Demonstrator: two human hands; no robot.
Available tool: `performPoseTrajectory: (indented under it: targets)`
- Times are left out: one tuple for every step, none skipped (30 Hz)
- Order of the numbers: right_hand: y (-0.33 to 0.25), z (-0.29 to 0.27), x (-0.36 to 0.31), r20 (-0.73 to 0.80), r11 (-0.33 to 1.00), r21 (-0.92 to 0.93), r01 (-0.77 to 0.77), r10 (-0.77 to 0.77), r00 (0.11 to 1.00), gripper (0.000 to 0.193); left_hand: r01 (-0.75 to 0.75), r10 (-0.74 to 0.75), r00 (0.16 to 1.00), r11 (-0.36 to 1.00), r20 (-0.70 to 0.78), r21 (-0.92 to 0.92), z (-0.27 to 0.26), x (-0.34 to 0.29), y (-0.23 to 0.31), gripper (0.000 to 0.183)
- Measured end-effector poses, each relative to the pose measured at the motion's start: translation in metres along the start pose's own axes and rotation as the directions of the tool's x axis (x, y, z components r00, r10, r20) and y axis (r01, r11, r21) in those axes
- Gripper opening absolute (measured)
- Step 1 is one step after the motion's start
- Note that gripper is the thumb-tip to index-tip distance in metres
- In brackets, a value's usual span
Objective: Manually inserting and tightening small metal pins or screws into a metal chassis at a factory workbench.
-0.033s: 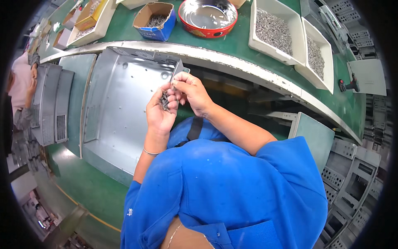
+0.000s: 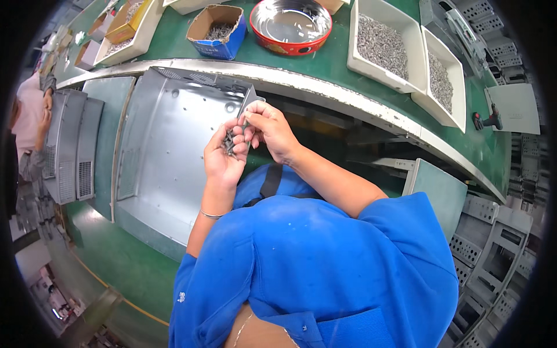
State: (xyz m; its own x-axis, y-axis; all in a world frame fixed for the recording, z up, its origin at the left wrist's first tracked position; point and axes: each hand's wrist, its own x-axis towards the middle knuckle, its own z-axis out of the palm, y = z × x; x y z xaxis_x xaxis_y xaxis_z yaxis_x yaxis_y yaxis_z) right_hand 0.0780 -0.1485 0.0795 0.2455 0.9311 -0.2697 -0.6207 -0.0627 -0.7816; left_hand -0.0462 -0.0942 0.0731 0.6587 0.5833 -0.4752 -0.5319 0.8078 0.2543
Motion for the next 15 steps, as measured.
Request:
performPoseTrajectory:
  targets:
    - [-0.003, -0.004, 0.001, -0.007, 1.000, -0.011, -0.011, 0.011, 1.000, 0.011, 0.038, -0.038, 0.999, 0.998, -0.004, -0.050, -0.002, 0.000, 0.003, 0.022]
    - [-0.007, -0.008, 0.002, -0.015, 1.000, -0.022, -0.022, 0.022, 1.000, 0.011, 0.025, -0.031, 0.996, 0.997, -0.083, -0.075, -0.001, -0.001, 0.005, 0.021]
    - [-0.010, -0.014, 0.005, -0.033, 0.999, -0.022, -0.028, 0.027, 0.999, 0.011, 0.045, -0.049, 0.998, 0.992, -0.035, -0.118, -0.005, 0.000, 0.009, 0.021]
    - [-0.006, -0.023, 0.009, -0.077, 0.991, -0.127, -0.034, 0.024, 0.997, 0.008, 0.064, -0.064, 0.998, 0.985, 0.005, -0.161, -0.017, -0.001, 0.015, 0.020]
    - [0.000, -0.032, 0.018, -0.095, 0.973, -0.232, -0.020, -0.003, 0.995, 0.008, 0.087, -0.079, 0.996, 0.975, 0.046, -0.203, -0.024, 0.000, 0.020, 0.020]
    - [0.006, -0.038, 0.026, -0.113, 0.944, -0.328, -0.017, -0.022, 0.993, 0.008, 0.068, -0.069, 0.998, 0.977, 0.003, -0.204, -0.027, 0.000, 0.023, 0.020]
    - [0.012, -0.043, 0.031, -0.131, 0.906, -0.422, -0.017, -0.043, 0.991, 0.009, 0.074, -0.073, 0.997, 0.977, 0.013, -0.199, -0.031, 0.000, 0.024, 0.020]
    - [0.017, -0.047, 0.034, -0.148, 0.899, -0.436, -0.032, -0.037, 0.988, 0.011, 0.082, -0.078, 0.997, 0.978, 0.024, -0.193, -0.035, 0.000, 0.025, 0.020]
    - [0.018, -0.044, 0.036, -0.157, 0.893, -0.449, -0.027, -0.050, 0.986, 0.010, 0.084, -0.079, 0.996, 0.979, 0.031, -0.186, -0.037, -0.001, 0.025, 0.020]
    - [0.018, -0.040, 0.038, -0.167, 0.887, -0.462, -0.021, -0.064, 0.984, 0.009, 0.073, -0.079, 0.996, 0.982, -0.031, -0.172, -0.034, 0.000, 0.025, 0.023]
    - [0.020, -0.038, 0.040, -0.178, 0.880, -0.475, -0.016, -0.078, 0.981, 0.009, 0.071, -0.078, 0.996, 0.984, -0.037, -0.163, -0.035, 0.000, 0.025, 0.022]
    - [0.022, -0.037, 0.042, -0.191, 0.844, -0.536, -0.020, -0.098, 0.977, 0.010, 0.068, -0.074, 0.997, 0.986, -0.038, -0.154, -0.037, 0.001, 0.025, 0.021]
    - [0.025, -0.037, 0.044, -0.192, 0.845, -0.534, -0.018, -0.100, 0.976, 0.010, 0.065, -0.071, 0.997, 0.987, -0.037, -0.144, -0.037, 0.003, 0.025, 0.020]
    - [0.030, -0.038, 0.046, -0.193, 0.846, -0.533, -0.016, -0.102, 0.976, 0.011, 0.064, -0.071, 0.996, 0.989, -0.051, -0.133, -0.035, 0.004, 0.026, 0.021]
    - [0.032, -0.038, 0.046, -0.191, 0.844, -0.537, -0.017, -0.102, 0.976, 0.011, 0.060, -0.069, 0.996, 0.990, -0.063, -0.129, -0.035, 0.006, 0.026, 0.022]
